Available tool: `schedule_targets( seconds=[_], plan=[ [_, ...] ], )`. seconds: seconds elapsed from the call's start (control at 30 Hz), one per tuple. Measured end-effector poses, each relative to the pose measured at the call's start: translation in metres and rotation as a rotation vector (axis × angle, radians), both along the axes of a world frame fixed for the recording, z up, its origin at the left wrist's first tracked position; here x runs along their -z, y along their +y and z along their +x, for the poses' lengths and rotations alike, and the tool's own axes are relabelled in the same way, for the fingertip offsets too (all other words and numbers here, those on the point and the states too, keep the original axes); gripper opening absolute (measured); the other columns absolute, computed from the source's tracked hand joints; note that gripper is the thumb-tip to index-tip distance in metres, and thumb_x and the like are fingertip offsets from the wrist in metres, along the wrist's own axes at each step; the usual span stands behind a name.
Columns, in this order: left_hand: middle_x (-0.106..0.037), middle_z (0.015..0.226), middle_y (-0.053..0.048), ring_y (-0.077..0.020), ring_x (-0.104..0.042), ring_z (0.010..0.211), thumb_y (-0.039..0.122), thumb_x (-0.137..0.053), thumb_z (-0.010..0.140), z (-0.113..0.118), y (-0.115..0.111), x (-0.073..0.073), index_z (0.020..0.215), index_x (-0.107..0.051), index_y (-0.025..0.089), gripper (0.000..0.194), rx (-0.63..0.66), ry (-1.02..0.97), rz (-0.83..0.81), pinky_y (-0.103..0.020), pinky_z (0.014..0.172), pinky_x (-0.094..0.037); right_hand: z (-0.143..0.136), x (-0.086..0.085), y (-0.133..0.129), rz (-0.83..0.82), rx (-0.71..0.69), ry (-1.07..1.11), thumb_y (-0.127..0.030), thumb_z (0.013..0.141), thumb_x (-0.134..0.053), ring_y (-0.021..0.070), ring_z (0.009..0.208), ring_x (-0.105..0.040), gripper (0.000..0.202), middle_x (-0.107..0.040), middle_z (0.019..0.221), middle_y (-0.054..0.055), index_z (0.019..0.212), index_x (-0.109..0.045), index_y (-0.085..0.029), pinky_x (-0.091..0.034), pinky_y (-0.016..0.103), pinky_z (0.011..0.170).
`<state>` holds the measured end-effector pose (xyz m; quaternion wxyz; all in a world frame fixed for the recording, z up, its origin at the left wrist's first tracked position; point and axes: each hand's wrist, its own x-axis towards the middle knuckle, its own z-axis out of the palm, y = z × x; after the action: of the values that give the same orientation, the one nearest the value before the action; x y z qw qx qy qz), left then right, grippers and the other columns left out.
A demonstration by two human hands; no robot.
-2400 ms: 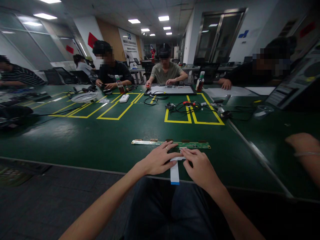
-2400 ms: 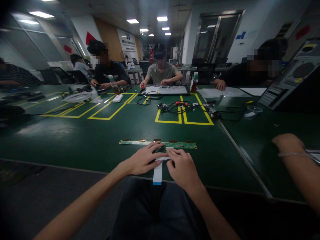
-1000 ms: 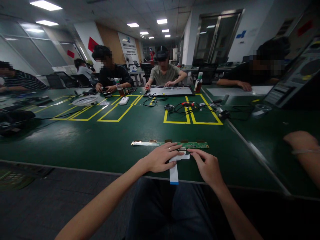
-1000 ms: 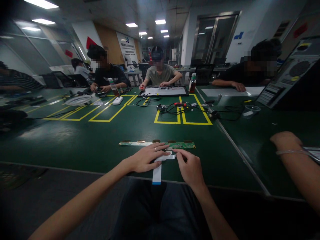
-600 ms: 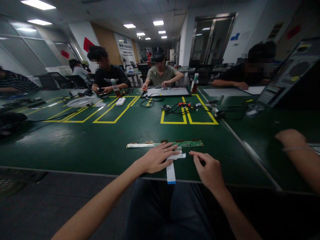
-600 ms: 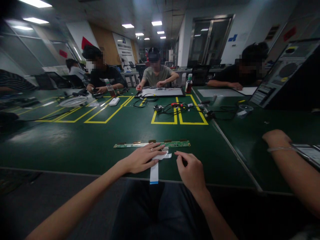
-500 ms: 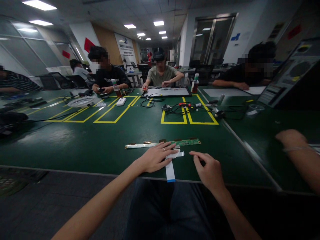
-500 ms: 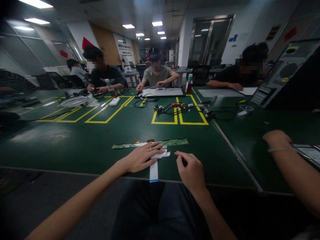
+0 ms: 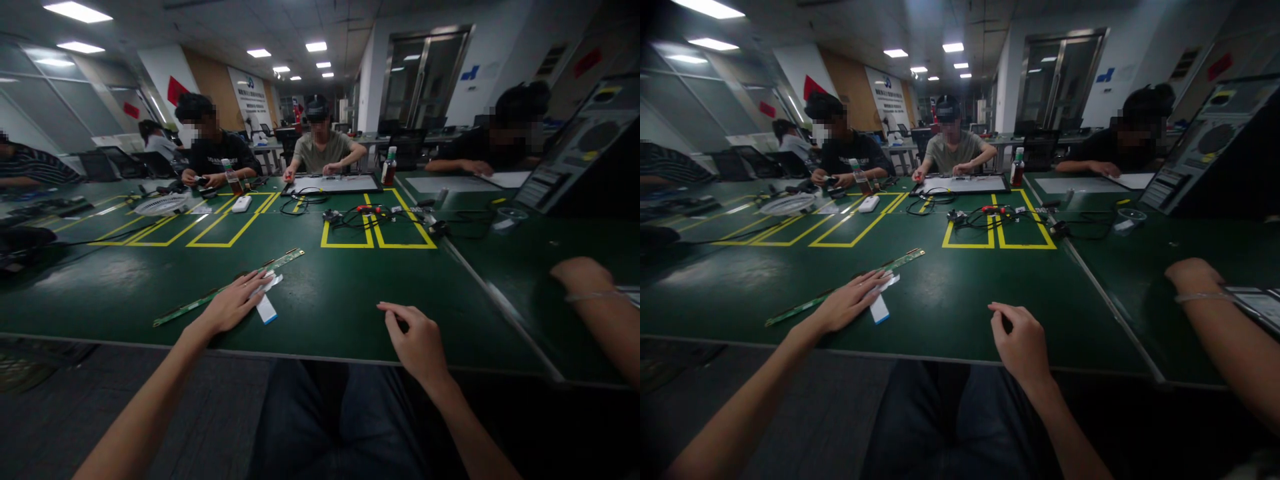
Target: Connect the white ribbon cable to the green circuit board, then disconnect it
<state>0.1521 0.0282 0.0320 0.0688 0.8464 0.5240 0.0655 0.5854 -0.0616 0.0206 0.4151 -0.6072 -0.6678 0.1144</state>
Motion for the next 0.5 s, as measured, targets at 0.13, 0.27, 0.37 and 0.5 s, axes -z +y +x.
schedule_targets(
  seconds=[0.13, 0.27, 0.37, 0.5],
  plan=[
    [-0.038, 0.170, -0.004, -0.0256, -0.026, 0.161, 0.054, -0.023, 0.110, -0.052, -0.005, 0.004, 0.164, -0.038, 0.025, 0.064, -0.131, 0.046, -0.016, -0.048, 0.130, -0.023, 0.000, 0.001, 0.000, -0.008, -0.008, -0.015, -0.032, 0.099, -0.053, 0.0248, 0.100, -0.075, 0.029, -0.081, 0.111, 0.006, 0.109, -0.080, -0.027, -0.060, 0.044, 0.092],
    [-0.039, 0.170, -0.009, -0.0281, -0.032, 0.159, 0.052, -0.025, 0.108, -0.110, -0.009, 0.006, 0.162, -0.042, 0.019, 0.066, -0.269, 0.070, -0.016, -0.047, 0.127, -0.029, 0.000, 0.002, 0.000, 0.004, -0.012, -0.028, -0.031, 0.100, -0.053, 0.0248, 0.101, -0.075, 0.028, -0.081, 0.112, 0.005, 0.108, -0.080, -0.027, -0.059, 0.045, 0.094],
    [-0.040, 0.168, -0.011, -0.0304, -0.037, 0.156, 0.049, -0.025, 0.108, -0.151, -0.016, 0.005, 0.160, -0.044, 0.018, 0.063, -0.415, 0.105, -0.017, -0.054, 0.121, -0.036, -0.001, 0.003, 0.001, 0.027, -0.012, -0.048, -0.030, 0.099, -0.054, 0.0252, 0.102, -0.074, 0.028, -0.081, 0.112, 0.005, 0.107, -0.080, -0.027, -0.059, 0.045, 0.094],
    [-0.044, 0.166, -0.013, -0.0352, -0.046, 0.148, 0.050, -0.023, 0.108, -0.180, -0.026, 0.005, 0.158, -0.046, 0.022, 0.061, -0.659, 0.184, -0.001, -0.065, 0.110, -0.042, -0.003, 0.004, 0.001, 0.044, -0.007, -0.082, -0.029, 0.098, -0.054, 0.0253, 0.103, -0.074, 0.027, -0.081, 0.111, 0.005, 0.107, -0.080, -0.026, -0.058, 0.044, 0.095]
  ],
)
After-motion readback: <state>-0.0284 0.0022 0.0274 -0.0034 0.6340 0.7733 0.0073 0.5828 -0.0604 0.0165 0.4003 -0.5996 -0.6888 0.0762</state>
